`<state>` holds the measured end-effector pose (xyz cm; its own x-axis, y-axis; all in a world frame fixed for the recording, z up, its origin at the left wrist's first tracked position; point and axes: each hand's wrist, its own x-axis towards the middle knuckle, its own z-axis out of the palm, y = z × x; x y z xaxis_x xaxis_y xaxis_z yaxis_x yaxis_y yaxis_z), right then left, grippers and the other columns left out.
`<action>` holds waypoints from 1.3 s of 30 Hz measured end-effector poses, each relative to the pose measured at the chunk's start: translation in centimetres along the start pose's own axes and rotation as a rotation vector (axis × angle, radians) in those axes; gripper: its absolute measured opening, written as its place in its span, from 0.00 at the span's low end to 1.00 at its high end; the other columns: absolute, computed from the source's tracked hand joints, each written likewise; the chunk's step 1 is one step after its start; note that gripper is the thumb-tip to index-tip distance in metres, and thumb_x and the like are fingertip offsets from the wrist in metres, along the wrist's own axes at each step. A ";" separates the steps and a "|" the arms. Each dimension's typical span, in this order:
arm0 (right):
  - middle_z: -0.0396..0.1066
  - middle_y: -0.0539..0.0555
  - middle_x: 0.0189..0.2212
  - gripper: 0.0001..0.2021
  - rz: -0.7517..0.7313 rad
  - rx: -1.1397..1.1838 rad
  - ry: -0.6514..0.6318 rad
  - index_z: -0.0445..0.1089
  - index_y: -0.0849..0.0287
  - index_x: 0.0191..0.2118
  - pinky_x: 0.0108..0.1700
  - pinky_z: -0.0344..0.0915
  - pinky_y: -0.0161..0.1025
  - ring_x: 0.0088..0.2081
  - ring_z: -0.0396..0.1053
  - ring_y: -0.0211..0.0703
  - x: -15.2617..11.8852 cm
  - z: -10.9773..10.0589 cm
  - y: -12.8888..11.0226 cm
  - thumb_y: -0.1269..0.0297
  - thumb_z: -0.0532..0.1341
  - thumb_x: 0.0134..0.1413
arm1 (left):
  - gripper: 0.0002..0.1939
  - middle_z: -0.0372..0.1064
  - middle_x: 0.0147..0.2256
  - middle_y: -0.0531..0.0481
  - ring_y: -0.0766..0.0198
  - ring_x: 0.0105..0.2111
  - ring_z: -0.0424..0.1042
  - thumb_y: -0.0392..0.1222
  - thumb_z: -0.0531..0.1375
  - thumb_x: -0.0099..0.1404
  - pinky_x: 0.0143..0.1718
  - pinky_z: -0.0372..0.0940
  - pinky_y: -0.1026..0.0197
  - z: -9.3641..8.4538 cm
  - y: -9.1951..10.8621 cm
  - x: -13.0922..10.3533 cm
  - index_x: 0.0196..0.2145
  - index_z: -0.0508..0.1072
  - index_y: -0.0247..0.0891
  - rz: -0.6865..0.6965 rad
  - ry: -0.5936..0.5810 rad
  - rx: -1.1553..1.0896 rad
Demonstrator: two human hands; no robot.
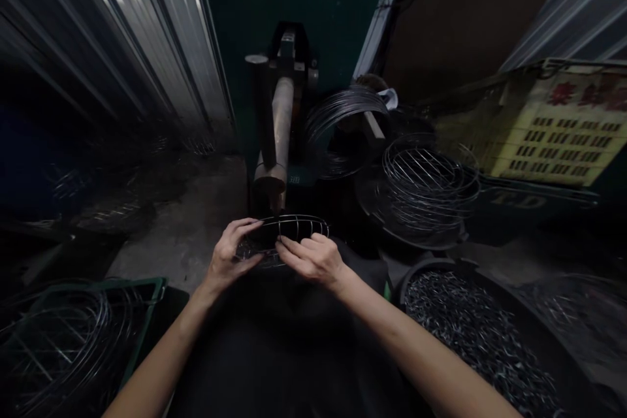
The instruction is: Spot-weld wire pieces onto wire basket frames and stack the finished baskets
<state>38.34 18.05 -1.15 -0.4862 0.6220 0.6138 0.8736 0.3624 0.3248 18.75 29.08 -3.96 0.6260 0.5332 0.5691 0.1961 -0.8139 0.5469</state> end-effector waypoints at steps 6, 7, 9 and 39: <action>0.73 0.48 0.46 0.14 0.057 0.102 -0.108 0.73 0.51 0.46 0.26 0.54 0.36 0.24 0.63 0.29 -0.1 0.1 -0.3 0.72 0.56 0.60 | 0.27 0.66 0.48 0.44 0.54 0.49 0.67 0.38 0.63 0.57 0.49 0.66 0.48 0.1 -0.3 -0.3 0.53 0.63 0.43 -0.031 0.014 0.009; 0.73 0.49 0.46 0.14 0.047 0.086 -0.099 0.73 0.51 0.46 0.26 0.54 0.36 0.24 0.63 0.30 0.0 0.0 -0.4 0.73 0.56 0.60 | 0.27 0.66 0.48 0.44 0.54 0.49 0.67 0.38 0.63 0.57 0.49 0.66 0.48 0.1 -0.2 -0.4 0.54 0.63 0.43 -0.026 0.018 0.009; 0.74 0.49 0.46 0.13 0.022 0.024 -0.061 0.74 0.53 0.44 0.26 0.54 0.36 0.24 0.62 0.30 0.3 -0.4 -0.6 0.73 0.56 0.60 | 0.27 0.66 0.49 0.44 0.54 0.49 0.67 0.37 0.63 0.57 0.50 0.65 0.48 -0.1 -0.1 -0.5 0.54 0.63 0.43 -0.012 0.022 0.017; 0.73 0.57 0.22 0.15 1.794 0.074 -0.686 0.69 0.53 0.22 0.34 0.71 0.49 0.30 0.74 0.58 -29.4 -8.4 -4.8 0.47 0.57 0.34 | 0.35 0.63 0.49 0.44 0.58 0.49 0.68 0.41 0.65 0.56 0.52 0.66 0.50 2.1 -4.6 -1.9 0.57 0.54 0.42 0.008 0.205 -0.135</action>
<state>48.64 -7.79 -14.72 0.9080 0.3643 -0.2071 0.2926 -0.9049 -0.3092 18.21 31.33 -8.83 0.4584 0.5736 0.6788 0.0805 -0.7875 0.6110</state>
